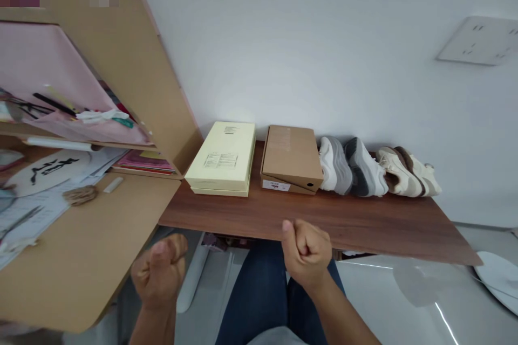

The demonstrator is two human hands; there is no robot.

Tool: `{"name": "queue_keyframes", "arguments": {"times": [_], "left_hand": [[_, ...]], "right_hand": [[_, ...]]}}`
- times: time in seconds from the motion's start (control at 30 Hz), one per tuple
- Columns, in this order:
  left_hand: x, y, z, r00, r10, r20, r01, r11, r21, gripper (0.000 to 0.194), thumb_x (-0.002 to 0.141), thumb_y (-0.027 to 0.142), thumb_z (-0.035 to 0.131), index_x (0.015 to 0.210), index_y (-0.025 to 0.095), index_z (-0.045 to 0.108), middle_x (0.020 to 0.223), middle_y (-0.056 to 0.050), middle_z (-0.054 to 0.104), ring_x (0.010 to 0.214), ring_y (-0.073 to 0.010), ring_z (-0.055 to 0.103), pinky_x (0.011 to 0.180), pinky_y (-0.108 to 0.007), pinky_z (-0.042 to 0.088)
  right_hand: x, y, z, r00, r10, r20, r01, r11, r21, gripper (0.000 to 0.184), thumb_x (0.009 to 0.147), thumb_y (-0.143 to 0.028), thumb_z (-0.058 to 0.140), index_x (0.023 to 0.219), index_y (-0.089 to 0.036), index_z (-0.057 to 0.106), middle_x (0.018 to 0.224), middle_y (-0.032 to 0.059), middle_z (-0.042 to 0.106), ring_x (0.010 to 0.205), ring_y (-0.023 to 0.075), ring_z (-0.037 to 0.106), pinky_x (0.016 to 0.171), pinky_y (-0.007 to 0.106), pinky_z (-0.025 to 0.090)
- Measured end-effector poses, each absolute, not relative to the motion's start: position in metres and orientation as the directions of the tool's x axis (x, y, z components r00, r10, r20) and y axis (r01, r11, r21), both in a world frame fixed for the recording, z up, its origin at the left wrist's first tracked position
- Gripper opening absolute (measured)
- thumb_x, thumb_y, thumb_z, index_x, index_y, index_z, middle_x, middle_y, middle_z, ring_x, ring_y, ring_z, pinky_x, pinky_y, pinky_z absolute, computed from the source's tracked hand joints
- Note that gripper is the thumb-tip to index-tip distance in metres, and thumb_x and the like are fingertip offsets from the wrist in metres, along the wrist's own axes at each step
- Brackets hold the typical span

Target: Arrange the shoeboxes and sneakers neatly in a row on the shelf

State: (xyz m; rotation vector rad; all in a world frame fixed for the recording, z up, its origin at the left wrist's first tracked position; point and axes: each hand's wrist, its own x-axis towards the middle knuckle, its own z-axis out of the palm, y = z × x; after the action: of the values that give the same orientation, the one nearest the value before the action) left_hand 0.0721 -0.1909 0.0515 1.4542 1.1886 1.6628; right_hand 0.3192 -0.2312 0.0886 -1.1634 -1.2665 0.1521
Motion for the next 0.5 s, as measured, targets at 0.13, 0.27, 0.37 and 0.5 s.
{"name": "queue_keyframes", "arguments": {"times": [0.13, 0.27, 0.37, 0.5], "left_hand": [[0.079, -0.178, 0.078, -0.123, 0.911, 0.395, 0.010, -0.397, 0.918, 0.068, 0.087, 0.067, 0.044, 0.142, 0.026, 0.045, 0.143, -0.015, 0.050, 0.123, -0.0306, 0.057, 0.096, -0.047, 0.051], [0.076, -0.174, 0.066, -0.121, 0.910, 0.397, 0.103, -0.386, 0.917, 0.080, 0.087, 0.066, 0.047, 0.153, 0.025, 0.029, 0.159, -0.012, 0.029, 0.147, -0.0308, 0.026, 0.118, -0.048, 0.027], [0.068, -0.167, 0.050, -0.153, 0.920, 0.361, 0.134, -0.343, 0.930, 0.069, 0.092, 0.058, 0.046, 0.150, 0.021, 0.037, 0.155, -0.014, 0.037, 0.144, -0.0286, 0.032, 0.119, -0.046, 0.024], [0.058, -0.147, 0.051, -0.231, 0.908, 0.351, 0.166, -0.318, 0.933, 0.062, 0.093, 0.054, 0.048, 0.144, 0.019, 0.046, 0.149, -0.014, 0.046, 0.139, -0.0272, 0.042, 0.118, -0.045, 0.029]], "right_hand": [[0.305, -0.210, 0.105, 0.173, 0.779, 0.603, 0.413, 0.499, -0.762, 0.050, 0.090, -0.045, 0.058, 0.134, -0.026, 0.044, 0.133, 0.0144, 0.055, 0.120, 0.0264, 0.058, 0.091, 0.044, 0.052], [0.300, -0.202, 0.103, 0.055, 0.833, 0.550, 0.539, 0.439, -0.719, 0.072, 0.094, -0.053, 0.047, 0.154, -0.029, 0.017, 0.163, 0.0094, 0.017, 0.149, 0.0317, 0.019, 0.115, 0.058, 0.026], [0.298, -0.196, 0.098, 0.053, 0.866, 0.497, 0.567, 0.384, -0.729, 0.072, 0.094, -0.052, 0.047, 0.155, -0.029, 0.016, 0.163, 0.0087, 0.018, 0.149, 0.0305, 0.018, 0.118, 0.058, 0.021], [0.293, -0.179, 0.096, 0.069, 0.893, 0.445, 0.578, 0.327, -0.747, 0.072, 0.091, -0.053, 0.054, 0.153, -0.029, 0.025, 0.161, 0.0095, 0.023, 0.148, 0.0311, 0.024, 0.117, 0.059, 0.023]]}}
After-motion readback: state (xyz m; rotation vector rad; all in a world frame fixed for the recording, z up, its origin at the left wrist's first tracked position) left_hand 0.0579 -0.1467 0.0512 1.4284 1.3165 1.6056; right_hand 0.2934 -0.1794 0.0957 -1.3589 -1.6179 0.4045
